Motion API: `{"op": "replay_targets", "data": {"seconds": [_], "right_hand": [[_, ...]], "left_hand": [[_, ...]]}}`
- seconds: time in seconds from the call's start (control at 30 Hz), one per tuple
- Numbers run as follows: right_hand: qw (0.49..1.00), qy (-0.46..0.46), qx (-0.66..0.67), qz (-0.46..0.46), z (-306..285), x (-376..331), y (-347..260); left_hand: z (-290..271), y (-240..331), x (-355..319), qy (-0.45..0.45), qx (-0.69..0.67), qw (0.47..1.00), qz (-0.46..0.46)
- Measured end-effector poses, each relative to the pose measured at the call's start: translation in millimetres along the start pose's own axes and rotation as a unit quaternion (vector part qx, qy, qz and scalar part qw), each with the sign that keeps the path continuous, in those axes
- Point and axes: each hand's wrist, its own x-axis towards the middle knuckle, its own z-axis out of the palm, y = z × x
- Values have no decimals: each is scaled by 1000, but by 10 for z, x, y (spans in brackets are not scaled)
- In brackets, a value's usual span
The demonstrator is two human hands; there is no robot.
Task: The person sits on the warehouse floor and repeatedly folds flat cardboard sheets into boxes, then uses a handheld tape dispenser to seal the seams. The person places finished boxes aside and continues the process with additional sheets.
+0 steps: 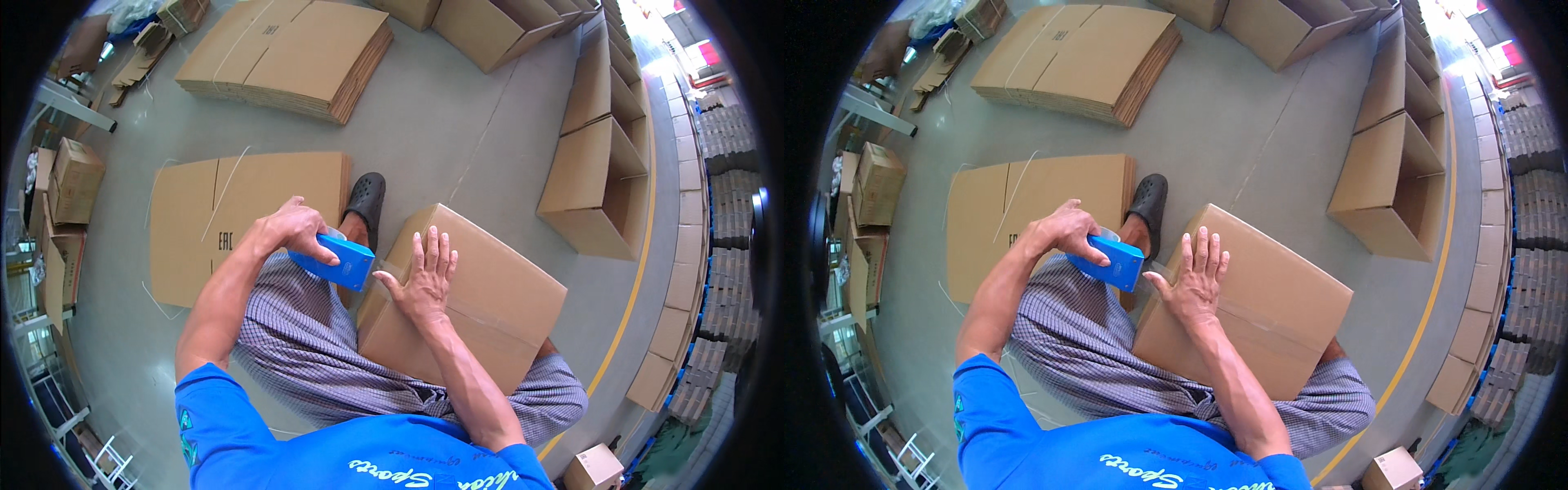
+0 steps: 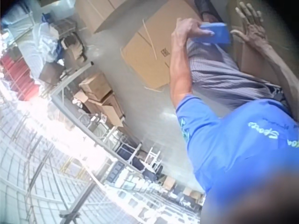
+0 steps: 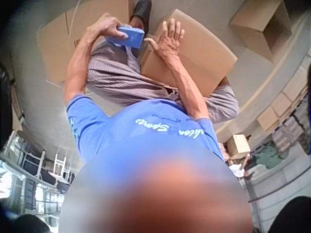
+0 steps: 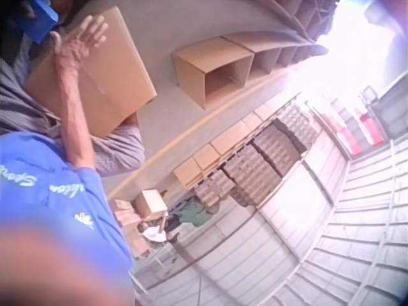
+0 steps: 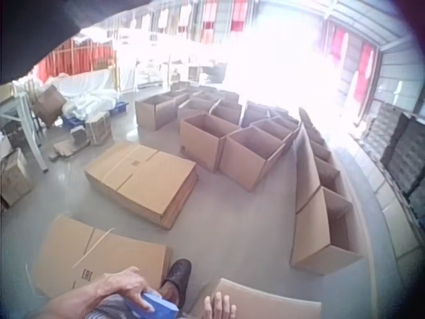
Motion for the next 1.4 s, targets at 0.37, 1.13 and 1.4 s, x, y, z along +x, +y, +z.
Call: {"op": "replay_targets", "data": {"seconds": [0.37,1.13,1.4], "right_hand": [[1000,-13,-1,23,-51,42,-150],[993,-94,-16,64,-87,155,-258],[978,-175,-64,90,-184,375,-328]], "left_hand": [[-28,351,227,15,75,997,-4],[216,380,333,31,59,998,-22],[324,339,225,67,11,996,-50]]}}
